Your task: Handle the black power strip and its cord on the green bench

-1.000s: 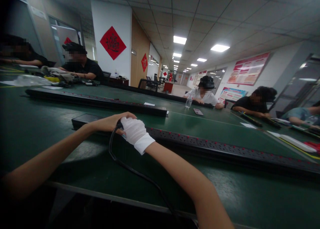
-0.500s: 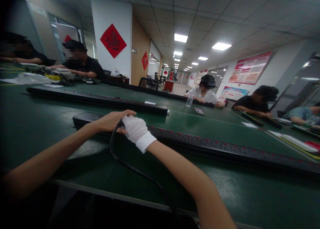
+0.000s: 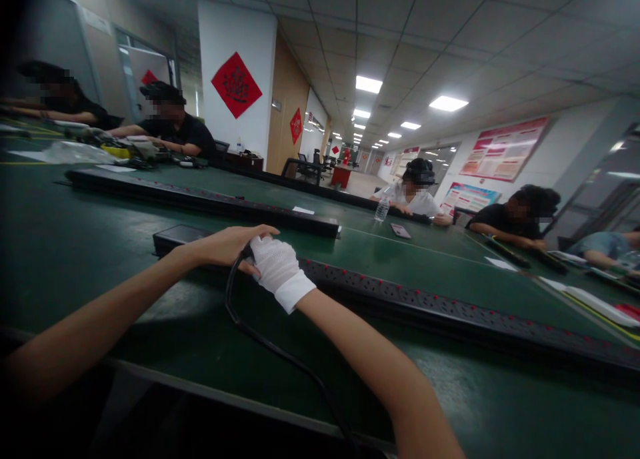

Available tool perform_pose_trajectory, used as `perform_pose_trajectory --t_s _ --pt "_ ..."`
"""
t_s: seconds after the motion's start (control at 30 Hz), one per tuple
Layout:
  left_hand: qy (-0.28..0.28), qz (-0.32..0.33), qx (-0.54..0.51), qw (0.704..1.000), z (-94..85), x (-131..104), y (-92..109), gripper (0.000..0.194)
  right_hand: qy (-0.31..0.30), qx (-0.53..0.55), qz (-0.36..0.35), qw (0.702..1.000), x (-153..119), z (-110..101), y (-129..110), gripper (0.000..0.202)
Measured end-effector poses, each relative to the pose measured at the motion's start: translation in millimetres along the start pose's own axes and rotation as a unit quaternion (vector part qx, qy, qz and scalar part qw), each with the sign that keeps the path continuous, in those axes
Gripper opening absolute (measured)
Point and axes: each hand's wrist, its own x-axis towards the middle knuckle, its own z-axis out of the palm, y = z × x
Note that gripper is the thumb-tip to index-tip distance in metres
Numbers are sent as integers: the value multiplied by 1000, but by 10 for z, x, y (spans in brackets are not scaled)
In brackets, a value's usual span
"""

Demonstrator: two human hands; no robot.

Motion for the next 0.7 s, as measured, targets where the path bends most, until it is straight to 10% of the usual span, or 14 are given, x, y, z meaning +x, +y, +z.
perform_pose_trajectory --t_s 0.7 --pt "11 -3 20 1000 -23 -10 29 69 -12 -10 1 1000 7 -37 -7 38"
